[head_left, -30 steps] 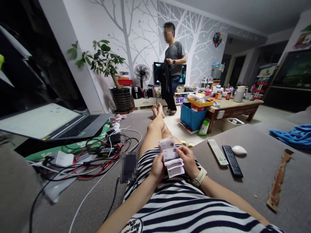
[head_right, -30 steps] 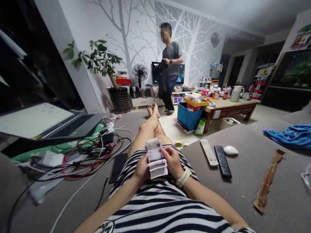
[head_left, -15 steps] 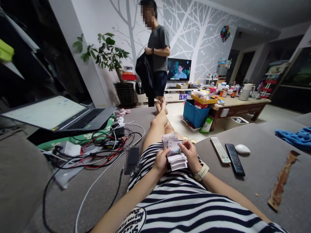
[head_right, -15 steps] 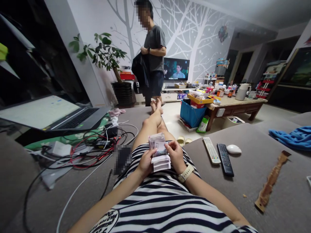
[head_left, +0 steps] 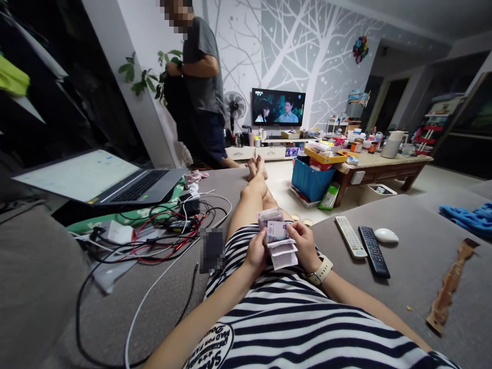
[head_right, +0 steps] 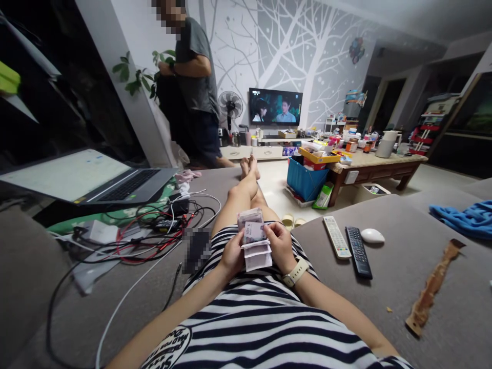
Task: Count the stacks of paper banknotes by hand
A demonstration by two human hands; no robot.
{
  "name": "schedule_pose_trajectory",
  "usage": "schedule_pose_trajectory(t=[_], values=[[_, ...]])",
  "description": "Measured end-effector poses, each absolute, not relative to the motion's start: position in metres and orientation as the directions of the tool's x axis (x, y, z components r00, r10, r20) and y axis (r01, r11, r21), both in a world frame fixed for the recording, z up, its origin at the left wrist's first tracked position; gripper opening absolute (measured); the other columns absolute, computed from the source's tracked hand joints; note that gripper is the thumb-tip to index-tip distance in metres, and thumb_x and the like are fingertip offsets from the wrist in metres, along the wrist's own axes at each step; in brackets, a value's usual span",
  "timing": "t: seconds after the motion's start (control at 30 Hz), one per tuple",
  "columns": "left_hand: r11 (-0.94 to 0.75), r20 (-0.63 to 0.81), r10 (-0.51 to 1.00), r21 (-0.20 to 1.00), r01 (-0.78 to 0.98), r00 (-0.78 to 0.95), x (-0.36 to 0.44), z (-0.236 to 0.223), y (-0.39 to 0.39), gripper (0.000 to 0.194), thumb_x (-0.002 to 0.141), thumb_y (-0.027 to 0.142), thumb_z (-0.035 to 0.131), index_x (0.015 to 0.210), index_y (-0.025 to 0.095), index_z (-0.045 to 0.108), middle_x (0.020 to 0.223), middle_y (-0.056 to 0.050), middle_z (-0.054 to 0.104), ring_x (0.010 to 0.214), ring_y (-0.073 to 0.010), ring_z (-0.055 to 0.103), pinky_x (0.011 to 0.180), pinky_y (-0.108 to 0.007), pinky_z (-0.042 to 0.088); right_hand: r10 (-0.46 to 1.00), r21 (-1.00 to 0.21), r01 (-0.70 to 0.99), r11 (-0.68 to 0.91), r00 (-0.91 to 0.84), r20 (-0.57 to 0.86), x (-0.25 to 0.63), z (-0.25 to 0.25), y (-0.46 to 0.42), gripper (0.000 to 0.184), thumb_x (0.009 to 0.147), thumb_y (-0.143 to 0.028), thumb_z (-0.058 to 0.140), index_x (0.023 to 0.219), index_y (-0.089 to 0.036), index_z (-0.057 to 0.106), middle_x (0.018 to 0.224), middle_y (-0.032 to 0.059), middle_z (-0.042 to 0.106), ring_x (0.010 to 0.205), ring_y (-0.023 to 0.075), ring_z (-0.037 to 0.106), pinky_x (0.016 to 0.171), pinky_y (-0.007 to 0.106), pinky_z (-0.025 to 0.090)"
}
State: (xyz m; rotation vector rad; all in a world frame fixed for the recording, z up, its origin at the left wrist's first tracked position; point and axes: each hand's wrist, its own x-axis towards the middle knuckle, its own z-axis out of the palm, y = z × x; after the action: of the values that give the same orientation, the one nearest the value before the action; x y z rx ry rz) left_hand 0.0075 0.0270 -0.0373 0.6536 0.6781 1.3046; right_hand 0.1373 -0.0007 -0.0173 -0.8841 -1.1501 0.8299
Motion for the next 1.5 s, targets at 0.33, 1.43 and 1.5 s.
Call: schedule_pose_trajectory(t=[0.33, 1.43, 1.5], values=[[0.126, -0.050, 0.988, 0.795, -0.593, 0.143, 0.006, -0.033, 0.025, 0.027, 0.067, 0.041, 0.071, 0.078, 0.017, 0.073, 0.079, -0.007, 0.078, 0.090, -0.0264, 0.072, 0.083, -0.035, 0.054, 0.895, -0.891, -0.131, 0.434, 0.177, 0.409, 0.137, -0.016, -0.002, 0.034, 0.080, -0.051, 0.070, 0.072, -0.018, 0.063, 0.067, -0.0002, 0.060, 0.064, 0.0157, 0.052, 0.061, 0.028, 0.043], [0.178, -0.081, 0.979, 0.794, -0.581, 0.189, 0.004, -0.025, 0.016, 0.032, 0.057, 0.030, 0.080, 0.083, 0.013, 0.073, 0.072, -0.006, 0.077, 0.077, -0.0243, 0.073, 0.083, -0.037, 0.054, 0.895, -0.911, -0.070, 0.406, 0.232, 0.381, 0.140, -0.026, 0.008, 0.034, 0.078, -0.048, 0.071, 0.068, -0.019, 0.057, 0.062, -0.0037, 0.052, 0.059, 0.0133, 0.044, 0.058, 0.026, 0.038], [0.173, -0.078, 0.980, 0.796, -0.581, 0.186, 0.005, -0.025, 0.017, 0.031, 0.059, 0.032, 0.080, 0.082, 0.013, 0.073, 0.070, -0.005, 0.076, 0.074, -0.0223, 0.072, 0.082, -0.035, 0.053, 0.900, -0.912, -0.079, 0.403, 0.214, 0.380, 0.139, -0.025, 0.007, 0.033, 0.078, -0.047, 0.070, 0.066, -0.019, 0.057, 0.061, -0.0039, 0.051, 0.058, 0.0130, 0.043, 0.058, 0.026, 0.037]])
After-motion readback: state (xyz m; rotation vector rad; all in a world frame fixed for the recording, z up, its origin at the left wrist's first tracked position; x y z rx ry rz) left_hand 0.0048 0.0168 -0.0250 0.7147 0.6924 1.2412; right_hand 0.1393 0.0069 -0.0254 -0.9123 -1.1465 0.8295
